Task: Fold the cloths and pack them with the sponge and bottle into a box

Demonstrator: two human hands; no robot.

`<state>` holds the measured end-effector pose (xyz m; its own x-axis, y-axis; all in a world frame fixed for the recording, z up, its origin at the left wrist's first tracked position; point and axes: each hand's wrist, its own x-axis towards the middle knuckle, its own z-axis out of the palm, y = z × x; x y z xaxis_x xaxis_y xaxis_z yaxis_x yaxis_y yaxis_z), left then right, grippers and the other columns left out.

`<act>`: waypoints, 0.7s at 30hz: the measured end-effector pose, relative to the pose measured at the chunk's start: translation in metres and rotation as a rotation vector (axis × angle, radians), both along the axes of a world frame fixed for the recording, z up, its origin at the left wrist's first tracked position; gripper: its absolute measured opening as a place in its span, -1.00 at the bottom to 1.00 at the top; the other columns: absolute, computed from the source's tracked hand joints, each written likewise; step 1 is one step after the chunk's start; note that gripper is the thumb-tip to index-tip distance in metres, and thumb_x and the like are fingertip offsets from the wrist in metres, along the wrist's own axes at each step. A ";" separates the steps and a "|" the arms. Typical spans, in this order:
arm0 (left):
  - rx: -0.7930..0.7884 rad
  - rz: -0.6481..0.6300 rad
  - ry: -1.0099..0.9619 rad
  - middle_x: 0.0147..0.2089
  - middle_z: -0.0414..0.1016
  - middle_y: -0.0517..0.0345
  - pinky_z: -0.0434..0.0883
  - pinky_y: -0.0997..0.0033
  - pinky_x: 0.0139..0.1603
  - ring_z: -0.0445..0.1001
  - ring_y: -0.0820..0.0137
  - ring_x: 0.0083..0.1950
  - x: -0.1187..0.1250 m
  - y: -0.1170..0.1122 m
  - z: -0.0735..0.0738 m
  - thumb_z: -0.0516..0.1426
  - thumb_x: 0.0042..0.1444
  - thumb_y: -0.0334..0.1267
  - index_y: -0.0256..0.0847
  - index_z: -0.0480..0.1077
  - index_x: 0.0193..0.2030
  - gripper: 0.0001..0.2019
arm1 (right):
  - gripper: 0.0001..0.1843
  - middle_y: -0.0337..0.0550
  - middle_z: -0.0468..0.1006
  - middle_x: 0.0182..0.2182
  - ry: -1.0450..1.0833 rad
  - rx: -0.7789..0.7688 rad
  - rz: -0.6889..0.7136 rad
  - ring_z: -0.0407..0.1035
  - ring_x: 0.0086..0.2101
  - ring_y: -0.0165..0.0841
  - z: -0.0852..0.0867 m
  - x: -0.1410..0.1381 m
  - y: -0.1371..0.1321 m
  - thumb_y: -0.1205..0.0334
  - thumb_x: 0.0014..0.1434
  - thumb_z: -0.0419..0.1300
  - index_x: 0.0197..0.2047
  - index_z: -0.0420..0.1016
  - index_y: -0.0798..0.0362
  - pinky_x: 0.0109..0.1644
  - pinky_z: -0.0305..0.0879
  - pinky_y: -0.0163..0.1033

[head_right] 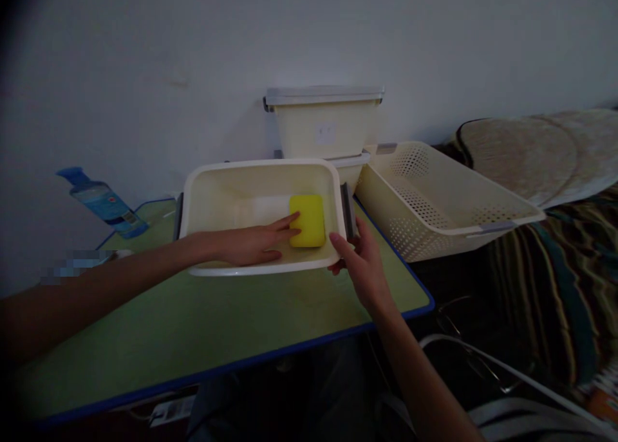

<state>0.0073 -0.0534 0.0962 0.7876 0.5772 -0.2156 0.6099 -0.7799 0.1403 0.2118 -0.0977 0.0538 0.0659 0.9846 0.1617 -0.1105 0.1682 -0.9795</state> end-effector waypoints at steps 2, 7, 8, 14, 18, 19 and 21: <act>-0.005 -0.008 0.007 0.34 -0.03 -0.19 -0.06 0.26 0.33 -0.41 0.26 0.38 0.002 0.001 0.001 -0.05 0.16 -0.38 -0.51 -0.02 0.26 -0.47 | -0.49 -0.43 0.32 -0.62 0.035 -0.012 -0.014 0.20 -0.72 -0.56 0.000 -0.001 0.003 0.06 -0.11 0.26 -0.12 0.22 0.06 -0.73 0.16 -0.47; 0.029 0.034 0.014 0.36 -0.08 -0.15 -0.05 0.32 0.32 -0.30 0.32 0.39 -0.001 -0.004 0.012 -0.08 0.17 -0.37 -0.46 -0.01 0.27 -0.49 | -0.46 -0.42 0.35 -0.61 0.063 -0.029 -0.022 0.20 -0.72 -0.57 0.000 0.000 0.007 0.08 -0.14 0.28 -0.10 0.23 0.05 -0.73 0.18 -0.47; 0.048 0.060 0.006 0.37 -0.11 -0.12 -0.03 0.32 0.31 -0.23 0.31 0.39 -0.005 -0.007 0.016 -0.08 0.17 -0.36 -0.40 0.00 0.27 -0.50 | -0.46 -0.42 0.35 -0.60 0.067 -0.027 -0.028 0.21 -0.71 -0.57 0.000 0.000 0.007 0.09 -0.15 0.28 -0.10 0.23 0.05 -0.72 0.19 -0.47; 0.392 0.328 -0.202 0.40 -0.18 0.02 -0.03 0.11 0.30 -0.07 0.19 0.36 -0.055 -0.037 0.035 -0.06 0.17 -0.13 -0.18 0.04 0.25 -0.49 | -0.46 -0.40 0.36 -0.60 0.083 -0.053 -0.063 0.23 -0.66 -0.55 0.000 0.001 0.010 0.09 -0.18 0.30 -0.13 0.27 0.06 -0.72 0.20 -0.49; 0.562 0.581 -0.390 0.41 -0.35 0.02 -0.11 -0.03 0.30 -0.27 0.08 0.39 -0.086 -0.053 0.020 -0.01 0.12 -0.05 -0.16 -0.11 0.30 -0.36 | -0.46 -0.40 0.38 -0.61 0.105 -0.062 -0.070 0.22 -0.69 -0.56 -0.001 0.002 0.013 0.10 -0.22 0.32 -0.15 0.29 0.07 -0.74 0.18 -0.49; 0.551 0.623 -0.423 0.41 -0.35 0.01 -0.10 -0.05 0.30 -0.28 0.07 0.39 -0.090 -0.055 0.014 -0.02 0.12 -0.04 -0.14 -0.14 0.31 -0.35 | -0.46 -0.40 0.39 -0.61 0.103 -0.061 -0.074 0.22 -0.70 -0.56 -0.001 0.002 0.014 0.10 -0.22 0.32 -0.15 0.29 0.07 -0.74 0.18 -0.49; 0.497 0.663 -0.492 0.41 -0.29 -0.02 -0.09 -0.07 0.29 -0.25 0.08 0.39 -0.094 -0.053 0.001 -0.04 0.13 -0.04 -0.14 -0.17 0.32 -0.35 | -0.45 -0.40 0.40 -0.62 0.094 -0.056 -0.079 0.23 -0.71 -0.56 0.000 0.003 0.016 0.09 -0.23 0.33 -0.16 0.29 0.07 -0.75 0.17 -0.49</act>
<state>-0.0871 -0.1068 0.0971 0.2054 0.8737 0.4410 0.9091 -0.3372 0.2446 0.2145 -0.0818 0.0536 0.1564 0.9830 0.0963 -0.1908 0.1257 -0.9735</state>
